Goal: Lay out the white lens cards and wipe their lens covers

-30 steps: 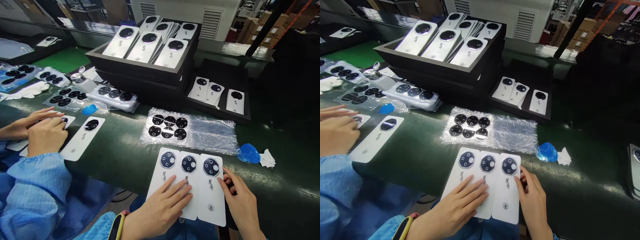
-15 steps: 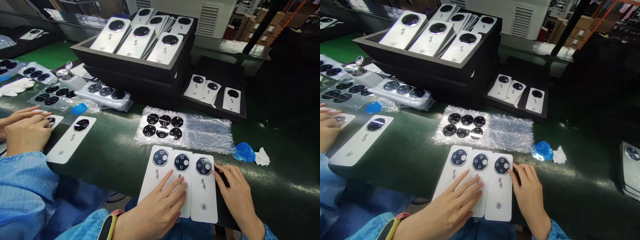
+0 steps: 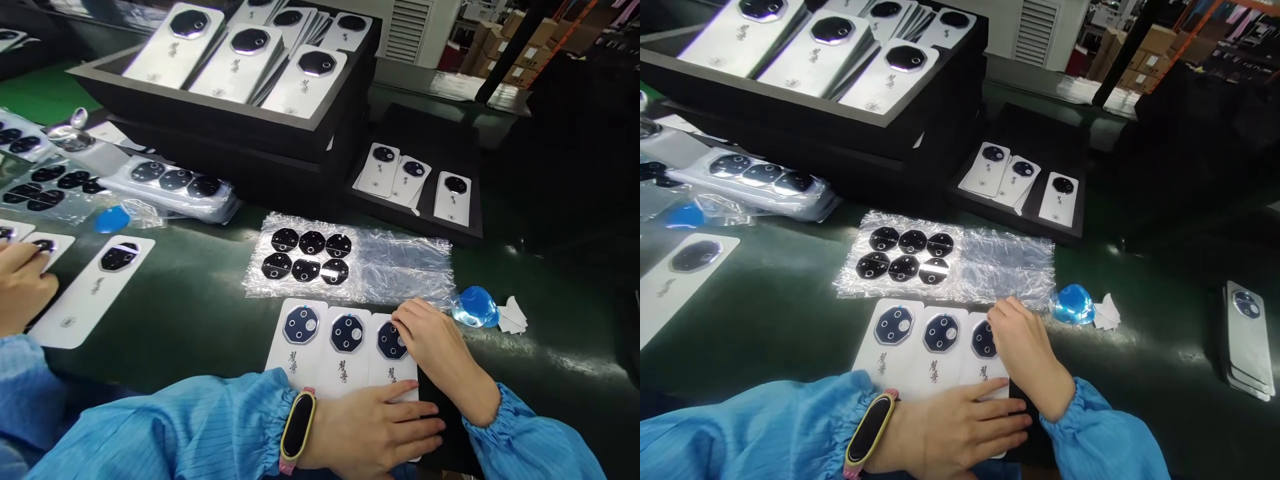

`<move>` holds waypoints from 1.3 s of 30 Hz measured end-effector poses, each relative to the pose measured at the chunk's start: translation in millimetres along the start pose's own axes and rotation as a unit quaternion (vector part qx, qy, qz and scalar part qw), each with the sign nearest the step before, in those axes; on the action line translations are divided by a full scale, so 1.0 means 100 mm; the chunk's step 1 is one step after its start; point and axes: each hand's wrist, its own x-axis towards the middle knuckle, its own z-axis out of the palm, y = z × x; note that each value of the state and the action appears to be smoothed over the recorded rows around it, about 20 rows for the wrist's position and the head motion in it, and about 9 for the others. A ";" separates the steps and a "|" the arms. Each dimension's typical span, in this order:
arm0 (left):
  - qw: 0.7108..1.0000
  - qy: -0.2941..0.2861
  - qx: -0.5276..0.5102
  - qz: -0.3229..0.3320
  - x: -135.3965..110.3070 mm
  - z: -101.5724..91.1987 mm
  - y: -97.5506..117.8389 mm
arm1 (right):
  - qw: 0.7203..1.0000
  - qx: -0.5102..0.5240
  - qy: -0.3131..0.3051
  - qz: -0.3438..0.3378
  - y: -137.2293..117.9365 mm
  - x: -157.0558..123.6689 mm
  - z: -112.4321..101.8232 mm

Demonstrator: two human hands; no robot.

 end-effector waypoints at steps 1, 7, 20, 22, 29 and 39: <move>1.000 -0.002 0.001 0.001 0.00 0.00 -0.01 | 1.000 0.001 -0.001 -0.001 0.01 0.00 0.00; 1.000 0.007 0.026 -0.006 -0.01 0.02 -0.06 | 1.000 0.002 0.000 0.003 0.03 -0.02 0.03; 1.000 -0.025 0.007 0.010 0.01 0.00 -0.11 | 0.998 0.049 -0.006 0.038 0.07 -0.05 0.05; 1.000 -0.021 0.008 0.008 0.01 0.00 -0.11 | 0.997 0.069 -0.013 0.046 0.08 -0.06 0.04; 1.000 -0.015 0.006 0.007 0.02 0.01 -0.11 | 1.000 0.018 -0.013 0.018 0.07 -0.07 0.10; 1.000 0.002 -0.009 -0.001 0.00 0.01 -0.12 | 0.998 -0.069 0.013 -0.006 -0.01 -0.10 0.19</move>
